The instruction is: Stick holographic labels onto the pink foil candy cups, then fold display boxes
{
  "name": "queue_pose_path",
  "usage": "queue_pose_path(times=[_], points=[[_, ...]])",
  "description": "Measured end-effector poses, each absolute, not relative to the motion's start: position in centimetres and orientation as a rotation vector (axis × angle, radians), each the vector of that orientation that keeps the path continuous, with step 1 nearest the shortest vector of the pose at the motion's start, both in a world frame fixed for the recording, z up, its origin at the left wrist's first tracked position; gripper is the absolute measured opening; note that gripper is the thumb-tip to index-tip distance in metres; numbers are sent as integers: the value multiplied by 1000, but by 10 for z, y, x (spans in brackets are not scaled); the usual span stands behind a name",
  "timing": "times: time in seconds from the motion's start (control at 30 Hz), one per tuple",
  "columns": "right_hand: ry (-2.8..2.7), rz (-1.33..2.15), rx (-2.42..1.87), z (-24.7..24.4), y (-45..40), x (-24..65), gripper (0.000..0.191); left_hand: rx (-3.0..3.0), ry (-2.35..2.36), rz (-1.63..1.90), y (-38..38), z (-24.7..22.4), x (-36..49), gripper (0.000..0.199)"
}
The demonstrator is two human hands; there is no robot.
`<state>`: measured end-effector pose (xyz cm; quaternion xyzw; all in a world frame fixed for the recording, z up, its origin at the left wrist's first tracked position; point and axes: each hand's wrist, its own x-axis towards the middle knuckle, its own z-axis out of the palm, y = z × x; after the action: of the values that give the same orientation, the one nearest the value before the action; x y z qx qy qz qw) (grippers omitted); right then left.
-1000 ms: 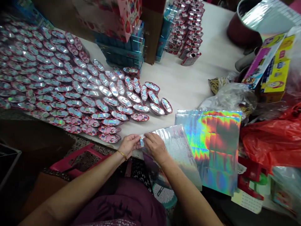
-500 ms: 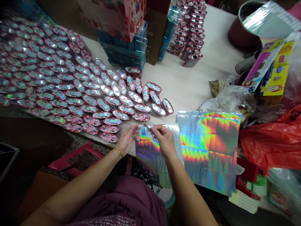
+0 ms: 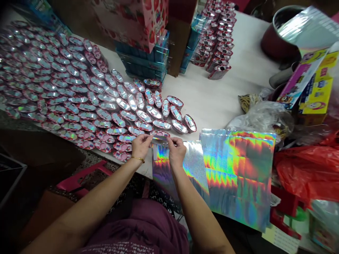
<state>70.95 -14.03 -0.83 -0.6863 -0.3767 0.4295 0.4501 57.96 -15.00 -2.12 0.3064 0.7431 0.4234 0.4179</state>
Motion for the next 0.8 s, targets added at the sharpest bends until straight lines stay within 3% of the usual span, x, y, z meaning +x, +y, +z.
queue_pose_path(times=[0.13,0.27,0.53,0.7,0.8], points=[[-1219,751,-1740,-17,-130,704,19,1099,2056,997,-138,-28,579,19],[-1342,653,-1747,-25,-126,705,14,1282,2144,791,-134,-21,580,20],[-1362,699,-1835,-30,-123,700,13,1330,2221,681,-128,-23,585,12],[-1168,778,-1855,-28,-127,715,30,1340,2127,761,-151,-13,582,21],[-1355,880,-1778,-30,-143,734,23,1469,1964,741,-184,-14,579,24]])
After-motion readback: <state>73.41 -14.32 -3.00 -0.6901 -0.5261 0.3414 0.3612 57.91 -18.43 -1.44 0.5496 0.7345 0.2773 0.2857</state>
